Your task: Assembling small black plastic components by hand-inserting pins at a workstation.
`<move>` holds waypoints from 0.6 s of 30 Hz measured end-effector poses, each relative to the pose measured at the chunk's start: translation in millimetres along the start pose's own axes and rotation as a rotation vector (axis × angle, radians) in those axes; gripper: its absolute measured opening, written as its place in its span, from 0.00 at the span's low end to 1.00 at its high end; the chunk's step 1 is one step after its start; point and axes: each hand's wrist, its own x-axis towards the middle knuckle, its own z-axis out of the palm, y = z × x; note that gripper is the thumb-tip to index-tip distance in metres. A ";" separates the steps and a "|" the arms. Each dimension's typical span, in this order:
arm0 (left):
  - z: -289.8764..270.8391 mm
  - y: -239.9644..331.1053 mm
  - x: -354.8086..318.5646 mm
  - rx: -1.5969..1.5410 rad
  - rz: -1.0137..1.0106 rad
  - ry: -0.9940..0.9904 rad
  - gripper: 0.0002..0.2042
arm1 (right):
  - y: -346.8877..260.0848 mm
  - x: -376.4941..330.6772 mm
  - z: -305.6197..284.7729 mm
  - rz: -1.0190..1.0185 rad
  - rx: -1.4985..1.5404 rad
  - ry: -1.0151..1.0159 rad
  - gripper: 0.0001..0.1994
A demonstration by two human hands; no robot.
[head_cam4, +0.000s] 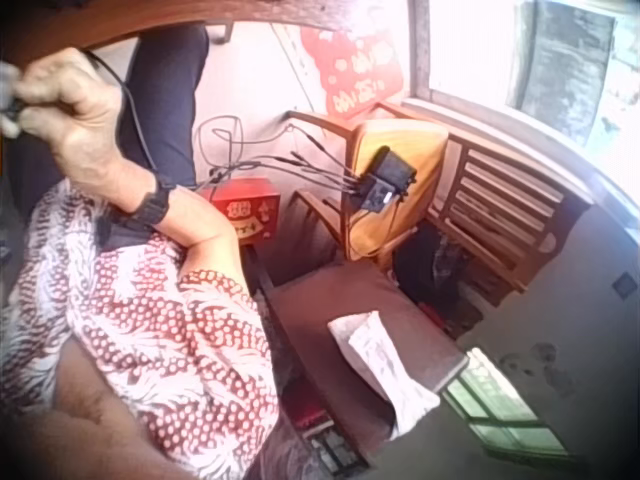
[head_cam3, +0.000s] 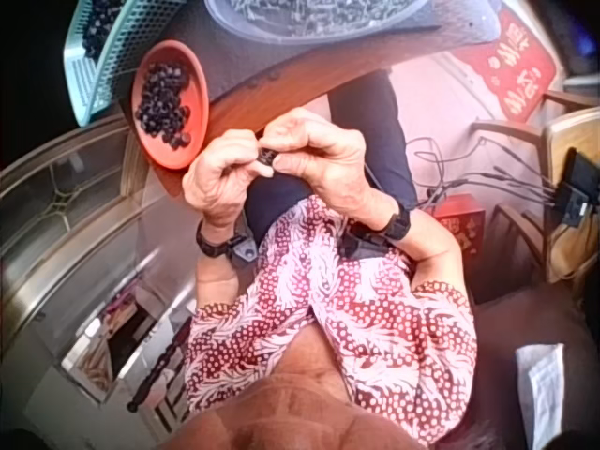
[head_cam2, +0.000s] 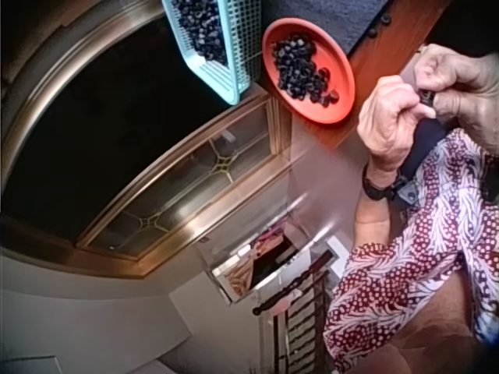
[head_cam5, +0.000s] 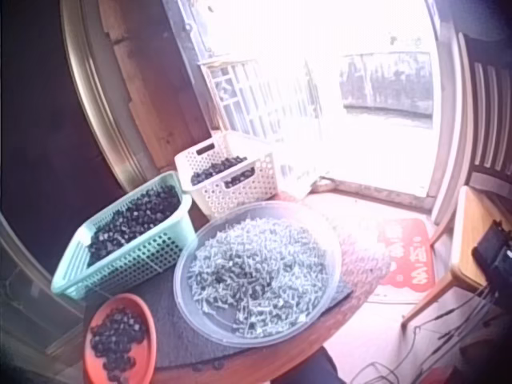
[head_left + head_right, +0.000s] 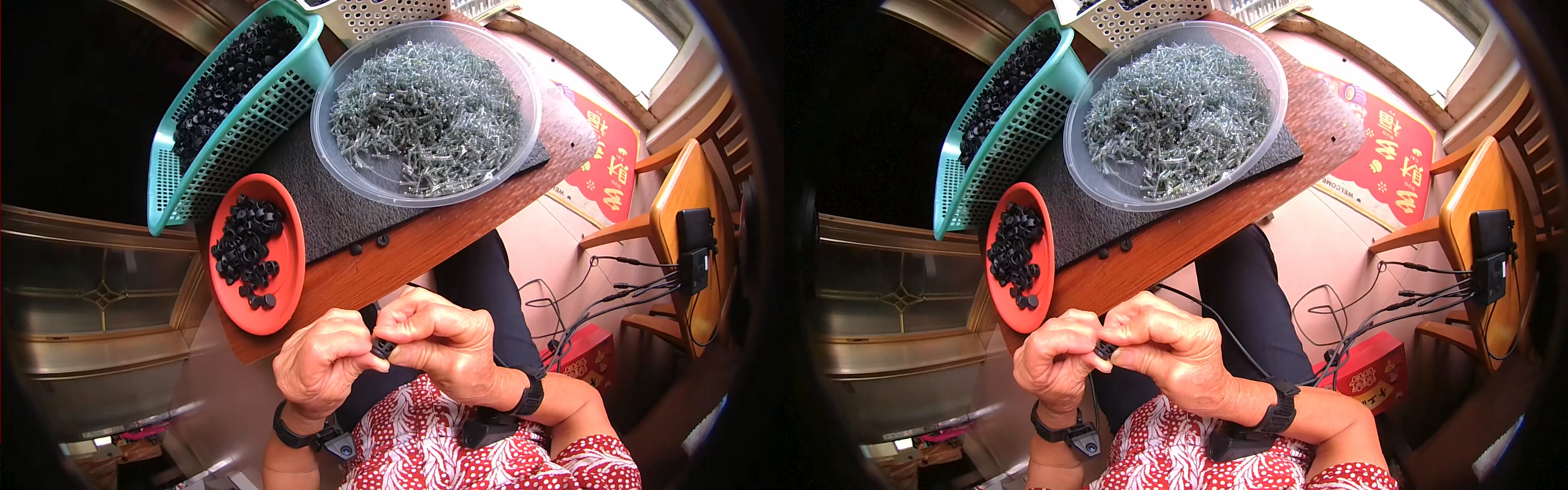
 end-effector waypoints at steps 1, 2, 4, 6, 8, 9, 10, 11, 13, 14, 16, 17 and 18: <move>-0.1 -0.7 -0.4 -0.012 -0.006 -0.007 0.16 | 0.1 -0.4 0.2 0.009 0.006 0.002 0.13; 0.1 -1.6 -2.1 -0.013 -0.006 -0.007 0.16 | 0.4 -1.2 0.4 0.009 0.005 0.003 0.13; 0.3 -2.6 -7.6 -0.073 -0.083 0.011 0.16 | 0.7 -2.9 0.7 0.045 0.032 0.001 0.12; 0.1 -2.3 -10.2 -0.083 -0.102 0.012 0.16 | 0.2 -3.4 0.8 0.050 0.016 -0.005 0.12; 0.6 -3.3 -11.4 -0.093 -0.120 0.013 0.16 | -0.3 -4.0 2.0 0.054 -0.001 -0.011 0.12; 1.1 -4.2 -11.5 -0.086 -0.105 0.007 0.16 | -0.3 -4.1 3.8 0.055 -0.007 0.025 0.10; 1.5 -5.2 -11.9 -0.080 -0.091 0.002 0.16 | -0.4 -4.6 4.9 0.056 -0.013 0.060 0.09; 1.9 -6.8 -12.8 -0.081 -0.090 0.002 0.16 | 0.4 -5.3 4.7 0.056 -0.015 0.060 0.09; 2.7 -10.7 -15.4 -0.080 -0.068 0.006 0.16 | 3.0 -6.6 3.7 0.052 0.008 0.056 0.09; 3.2 -11.8 -16.5 -0.081 -0.068 0.007 0.16 | 2.8 -6.8 3.1 0.053 0.007 0.057 0.09; 4.5 -12.8 -18.5 -0.098 -0.058 0.022 0.16 | 1.5 -7.1 1.8 0.031 -0.024 -0.020 0.11; 4.9 -14.0 -18.9 -0.098 -0.058 0.023 0.16 | 1.7 -7.7 1.6 0.032 -0.025 -0.020 0.11; 5.4 -15.8 -17.6 -0.097 -0.060 0.016 0.16 | 1.9 -7.4 1.1 0.061 -0.007 -0.004 0.11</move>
